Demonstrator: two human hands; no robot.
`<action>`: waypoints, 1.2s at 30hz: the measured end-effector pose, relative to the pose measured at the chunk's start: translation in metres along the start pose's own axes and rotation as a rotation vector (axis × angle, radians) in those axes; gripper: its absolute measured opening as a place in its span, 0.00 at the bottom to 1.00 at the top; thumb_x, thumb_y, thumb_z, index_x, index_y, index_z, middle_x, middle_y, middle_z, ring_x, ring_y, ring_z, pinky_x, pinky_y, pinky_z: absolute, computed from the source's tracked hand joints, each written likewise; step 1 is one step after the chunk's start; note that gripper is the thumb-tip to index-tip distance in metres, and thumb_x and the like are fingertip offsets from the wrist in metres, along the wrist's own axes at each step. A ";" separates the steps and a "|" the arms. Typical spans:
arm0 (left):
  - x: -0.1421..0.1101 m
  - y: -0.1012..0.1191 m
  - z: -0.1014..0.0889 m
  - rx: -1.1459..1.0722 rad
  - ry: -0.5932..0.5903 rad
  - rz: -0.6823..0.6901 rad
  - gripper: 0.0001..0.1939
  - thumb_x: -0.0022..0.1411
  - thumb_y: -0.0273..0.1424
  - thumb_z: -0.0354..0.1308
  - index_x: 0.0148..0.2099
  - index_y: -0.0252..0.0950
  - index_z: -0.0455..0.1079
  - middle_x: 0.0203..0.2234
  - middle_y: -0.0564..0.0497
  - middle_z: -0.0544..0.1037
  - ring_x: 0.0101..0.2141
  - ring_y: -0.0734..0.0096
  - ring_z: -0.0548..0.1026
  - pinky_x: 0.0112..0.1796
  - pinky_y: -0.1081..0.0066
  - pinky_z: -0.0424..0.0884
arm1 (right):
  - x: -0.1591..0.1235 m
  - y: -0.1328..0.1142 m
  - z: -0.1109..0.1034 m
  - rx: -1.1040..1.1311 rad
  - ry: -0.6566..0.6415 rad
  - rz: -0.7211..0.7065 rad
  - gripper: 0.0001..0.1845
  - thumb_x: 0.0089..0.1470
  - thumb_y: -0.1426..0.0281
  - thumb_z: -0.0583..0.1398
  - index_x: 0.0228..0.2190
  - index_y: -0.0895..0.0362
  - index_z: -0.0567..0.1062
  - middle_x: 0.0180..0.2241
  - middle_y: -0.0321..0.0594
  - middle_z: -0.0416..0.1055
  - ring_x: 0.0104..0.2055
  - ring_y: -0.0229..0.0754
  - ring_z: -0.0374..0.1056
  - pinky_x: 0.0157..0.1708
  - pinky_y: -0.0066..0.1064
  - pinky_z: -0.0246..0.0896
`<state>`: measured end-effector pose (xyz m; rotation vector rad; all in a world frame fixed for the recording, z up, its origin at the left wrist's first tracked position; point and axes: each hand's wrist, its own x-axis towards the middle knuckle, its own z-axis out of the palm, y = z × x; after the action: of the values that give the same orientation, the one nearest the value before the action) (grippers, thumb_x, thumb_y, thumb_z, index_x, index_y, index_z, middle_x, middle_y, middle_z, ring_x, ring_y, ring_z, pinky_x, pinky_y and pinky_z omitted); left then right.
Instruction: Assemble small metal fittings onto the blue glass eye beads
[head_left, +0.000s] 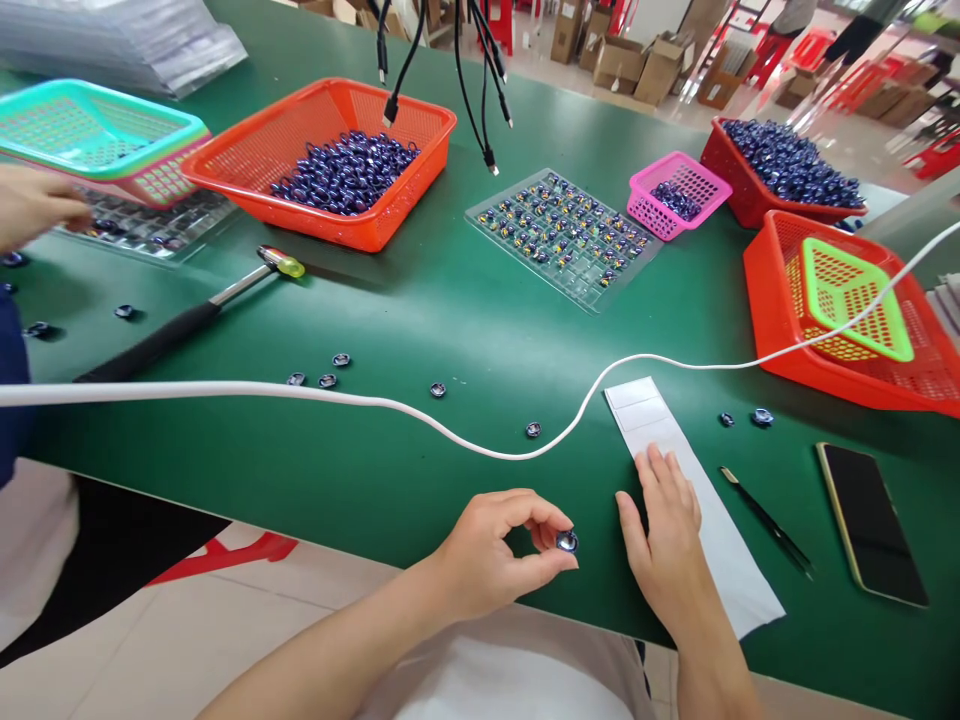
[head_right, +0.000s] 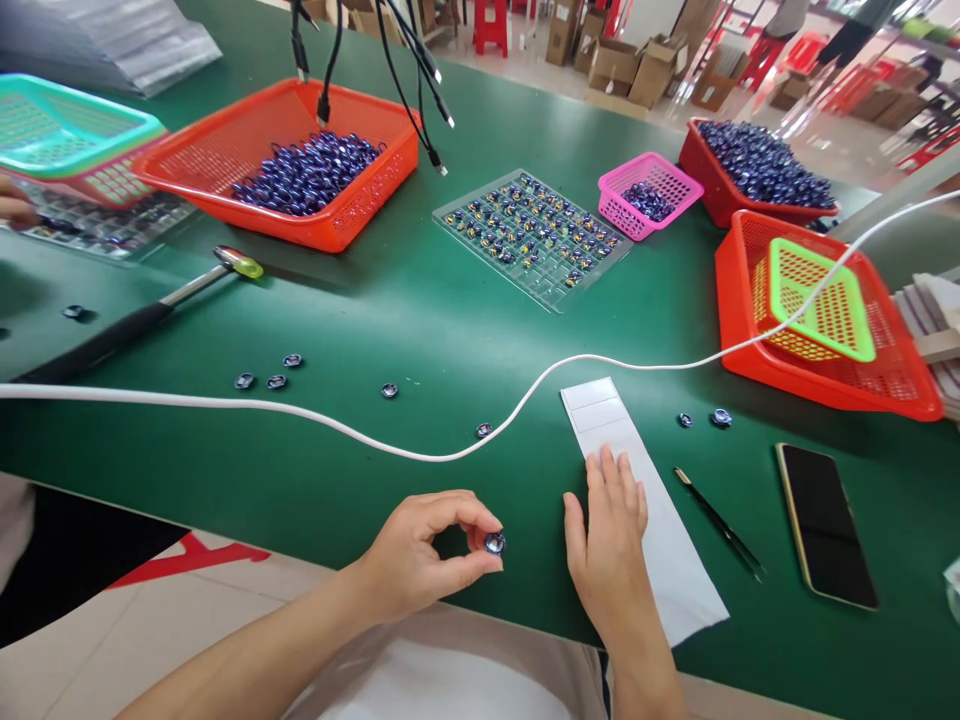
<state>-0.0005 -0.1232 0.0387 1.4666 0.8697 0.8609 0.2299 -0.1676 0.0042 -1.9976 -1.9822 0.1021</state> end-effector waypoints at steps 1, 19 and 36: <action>0.000 0.000 0.000 0.004 0.002 -0.007 0.07 0.52 0.27 0.69 0.35 0.33 0.76 0.25 0.49 0.80 0.26 0.72 0.77 0.32 0.74 0.73 | 0.000 0.000 0.000 -0.001 0.000 0.000 0.27 0.67 0.65 0.49 0.65 0.57 0.55 0.66 0.54 0.53 0.70 0.58 0.44 0.62 0.61 0.47; 0.001 -0.003 -0.018 0.020 0.071 -0.210 0.04 0.54 0.28 0.61 0.34 0.34 0.71 0.29 0.48 0.78 0.31 0.68 0.76 0.36 0.72 0.72 | -0.010 0.033 -0.021 -0.010 0.169 -0.252 0.30 0.63 0.67 0.56 0.64 0.50 0.58 0.63 0.45 0.60 0.63 0.55 0.61 0.53 0.45 0.69; 0.089 -0.026 -0.039 0.100 0.237 -0.067 0.07 0.53 0.32 0.61 0.32 0.36 0.66 0.24 0.53 0.74 0.27 0.69 0.73 0.30 0.72 0.68 | 0.325 0.016 -0.006 -0.117 -0.112 0.043 0.16 0.63 0.64 0.60 0.49 0.57 0.72 0.51 0.45 0.70 0.49 0.46 0.70 0.48 0.45 0.68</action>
<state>0.0040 -0.0253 0.0180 1.4315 1.1462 0.9657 0.2579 0.1516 0.0628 -2.1515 -2.0574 0.1129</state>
